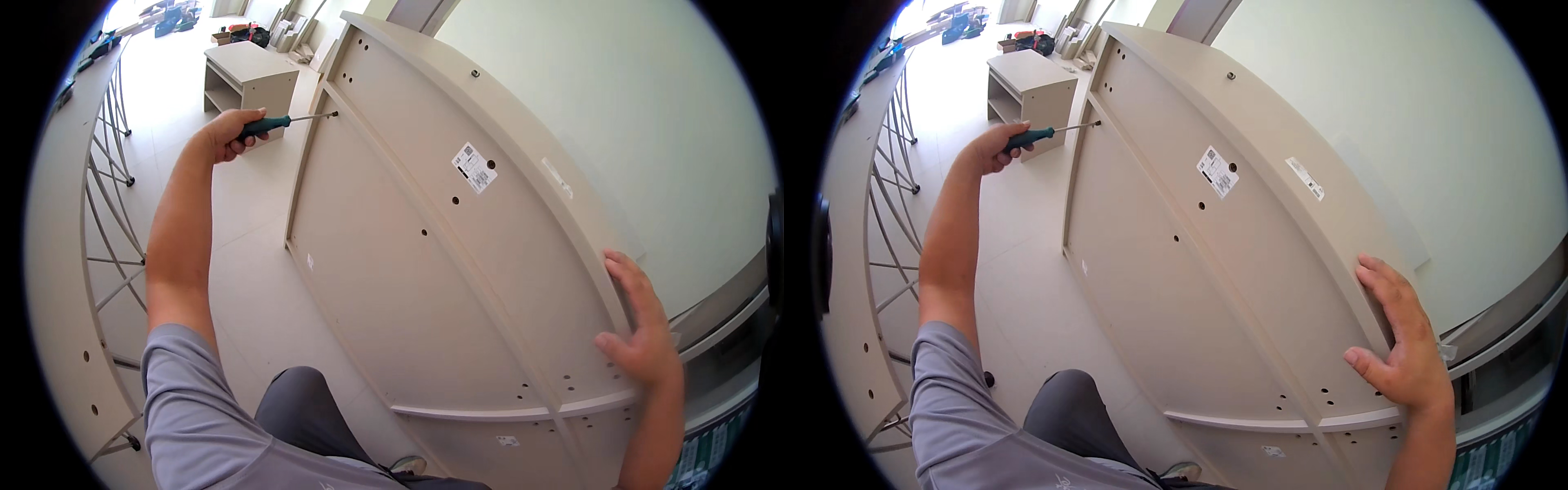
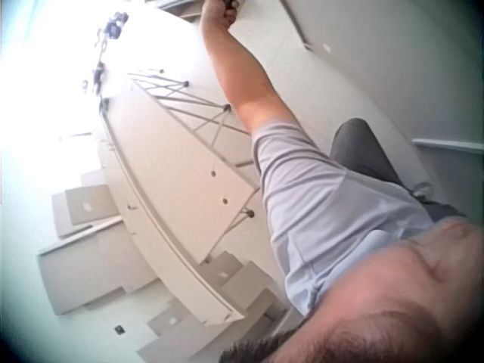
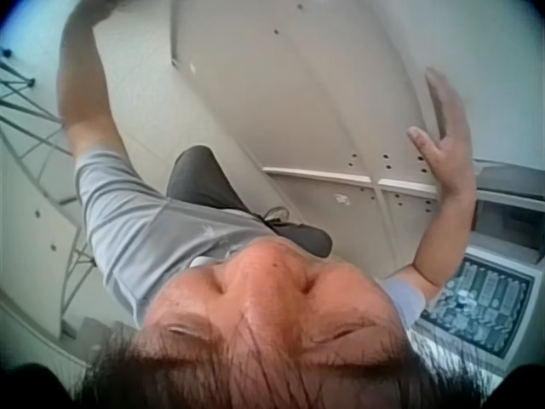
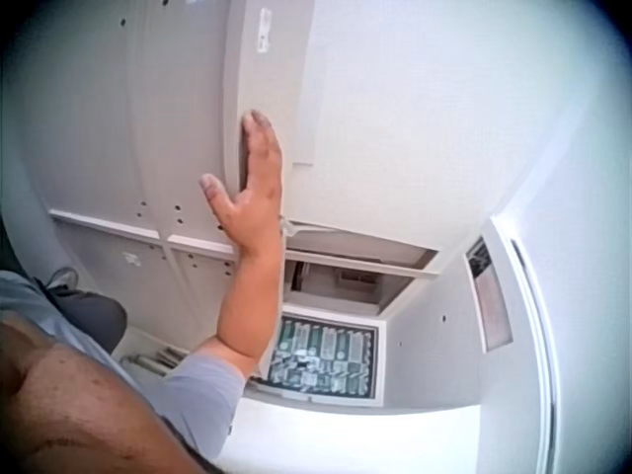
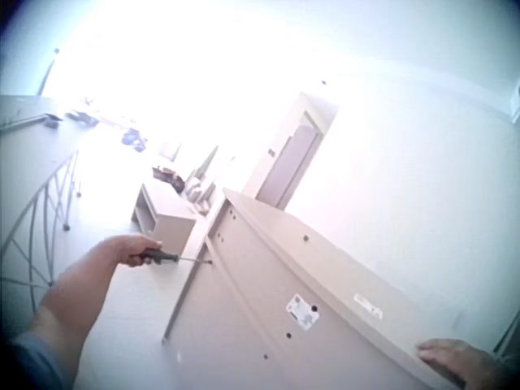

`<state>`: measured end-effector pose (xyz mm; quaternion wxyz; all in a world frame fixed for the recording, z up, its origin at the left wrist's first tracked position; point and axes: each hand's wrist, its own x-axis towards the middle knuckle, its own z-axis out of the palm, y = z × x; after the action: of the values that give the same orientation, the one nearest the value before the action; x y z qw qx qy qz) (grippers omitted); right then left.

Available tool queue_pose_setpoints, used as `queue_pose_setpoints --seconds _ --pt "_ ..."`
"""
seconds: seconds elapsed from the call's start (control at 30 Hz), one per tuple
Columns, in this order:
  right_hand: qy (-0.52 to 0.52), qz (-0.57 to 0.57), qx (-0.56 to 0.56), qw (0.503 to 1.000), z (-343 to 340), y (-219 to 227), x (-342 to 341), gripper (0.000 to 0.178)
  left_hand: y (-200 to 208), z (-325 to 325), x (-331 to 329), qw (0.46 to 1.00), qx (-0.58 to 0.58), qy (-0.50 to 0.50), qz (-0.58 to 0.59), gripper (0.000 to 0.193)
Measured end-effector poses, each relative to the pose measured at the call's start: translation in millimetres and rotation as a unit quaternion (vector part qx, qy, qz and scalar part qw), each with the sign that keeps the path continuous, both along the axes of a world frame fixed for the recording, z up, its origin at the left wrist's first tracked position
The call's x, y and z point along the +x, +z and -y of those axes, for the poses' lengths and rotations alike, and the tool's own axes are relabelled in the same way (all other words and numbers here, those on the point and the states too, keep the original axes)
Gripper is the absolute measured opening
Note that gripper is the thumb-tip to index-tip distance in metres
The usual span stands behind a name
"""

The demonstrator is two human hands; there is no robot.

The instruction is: The person assembles a large white cabinet by hand and using a screwdriver, picking up fasteners from a table and screwing them into pre-drilled holes in the cabinet panels.

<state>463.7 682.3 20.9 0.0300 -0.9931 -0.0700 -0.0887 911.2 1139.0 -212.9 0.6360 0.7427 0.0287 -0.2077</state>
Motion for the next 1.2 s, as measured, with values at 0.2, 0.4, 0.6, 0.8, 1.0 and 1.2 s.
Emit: queue_pose_setpoints --seconds 0.2,0.4,0.6,0.8,1.0,1.2 --pt "-0.009 0.000 -0.008 1.000 -3.4 2.6 -2.8 0.080 11.9 27.8 -2.2 0.889 0.271 0.013 0.370 0.029" --pt "0.020 0.006 -0.010 1.000 -2.3 1.6 3.8 0.077 -9.8 17.8 -12.0 0.792 0.301 0.059 0.529 0.029" --pt "-0.001 -0.008 0.017 1.000 0.6 5.4 -5.8 0.077 38.9 45.6 -12.8 0.983 0.143 -0.084 0.075 0.026" --pt "0.023 0.006 -0.005 1.000 -2.3 5.1 -4.7 0.071 -20.4 51.9 -9.3 0.738 0.531 0.055 0.413 0.018" --pt "0.003 0.019 0.031 0.999 -4.3 5.2 -7.8 0.068 -32.8 59.9 -23.7 0.717 0.525 0.116 0.443 0.014" --pt "0.004 0.048 0.030 0.998 4.8 3.9 -18.2 0.055 -87.4 74.7 -49.9 0.855 0.256 0.219 0.393 0.032"
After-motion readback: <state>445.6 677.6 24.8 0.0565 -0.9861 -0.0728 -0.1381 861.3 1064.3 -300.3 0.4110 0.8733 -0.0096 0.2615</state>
